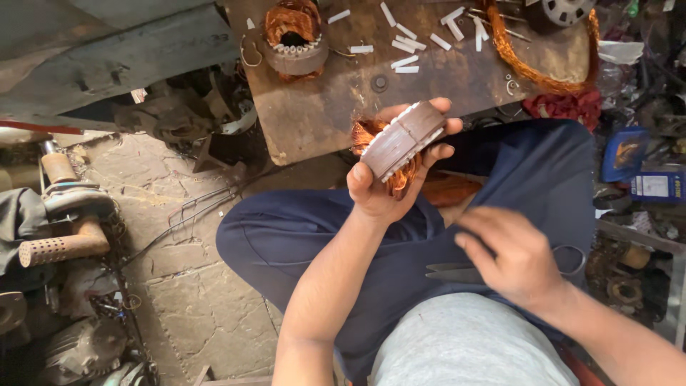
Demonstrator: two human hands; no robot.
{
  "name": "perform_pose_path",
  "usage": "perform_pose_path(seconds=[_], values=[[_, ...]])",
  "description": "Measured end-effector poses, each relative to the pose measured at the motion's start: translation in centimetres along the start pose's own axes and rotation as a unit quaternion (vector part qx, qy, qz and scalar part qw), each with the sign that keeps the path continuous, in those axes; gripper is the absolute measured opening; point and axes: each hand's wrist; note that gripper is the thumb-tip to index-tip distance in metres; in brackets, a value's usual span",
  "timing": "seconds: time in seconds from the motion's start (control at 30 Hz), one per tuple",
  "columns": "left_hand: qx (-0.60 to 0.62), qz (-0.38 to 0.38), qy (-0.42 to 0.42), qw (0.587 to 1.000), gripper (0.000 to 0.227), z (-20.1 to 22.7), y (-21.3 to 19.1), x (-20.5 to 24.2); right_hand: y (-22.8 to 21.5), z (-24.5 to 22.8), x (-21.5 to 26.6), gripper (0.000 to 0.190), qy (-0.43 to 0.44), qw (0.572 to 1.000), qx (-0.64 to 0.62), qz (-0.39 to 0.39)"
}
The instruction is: The person is repairing a motor stator by hand. They use a metal tool to press white insulating spacers into the slots of the stator core and then use scissors to trim excess copper wire.
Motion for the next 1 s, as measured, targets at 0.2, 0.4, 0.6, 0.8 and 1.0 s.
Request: perform_pose_path(seconds=[0.2, 0.4, 0.6, 0.8, 1.0], values=[[-0.024, 0.011, -0.014, 1.000, 0.082, -1.0, 0.3, 0.2, 1.4, -1.5, -7.3, 0.017, -0.062, 0.985, 0.052, 0.155], [-0.036, 0.054, 0.001, 0.998, 0.076, -1.4, 0.3, 0.4, 4.5, -0.7, -9.3, 0.022, -0.064, 0.978, 0.025, 0.197], [0.020, 0.089, 0.071, 0.993, 0.080, 0.5, -0.6, -0.9, 3.2, 0.2, -7.1, 0.011, -0.154, 0.955, -0.021, 0.251], [-0.084, 0.098, 0.091, 0.987, 0.083, 2.0, -0.2, -0.9, 2.9, 4.1, -9.9, 0.015, 0.083, 0.966, -0.130, 0.206], [-0.092, 0.112, 0.060, 0.988, 0.096, 2.0, 0.6, -1.1, 2.5, 5.6, -8.8, 0.035, 0.156, 0.980, -0.054, 0.113]])
Point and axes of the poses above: each hand's wrist, its own x-axis away from the middle knuckle, its own y-axis out of the palm, z = x × y
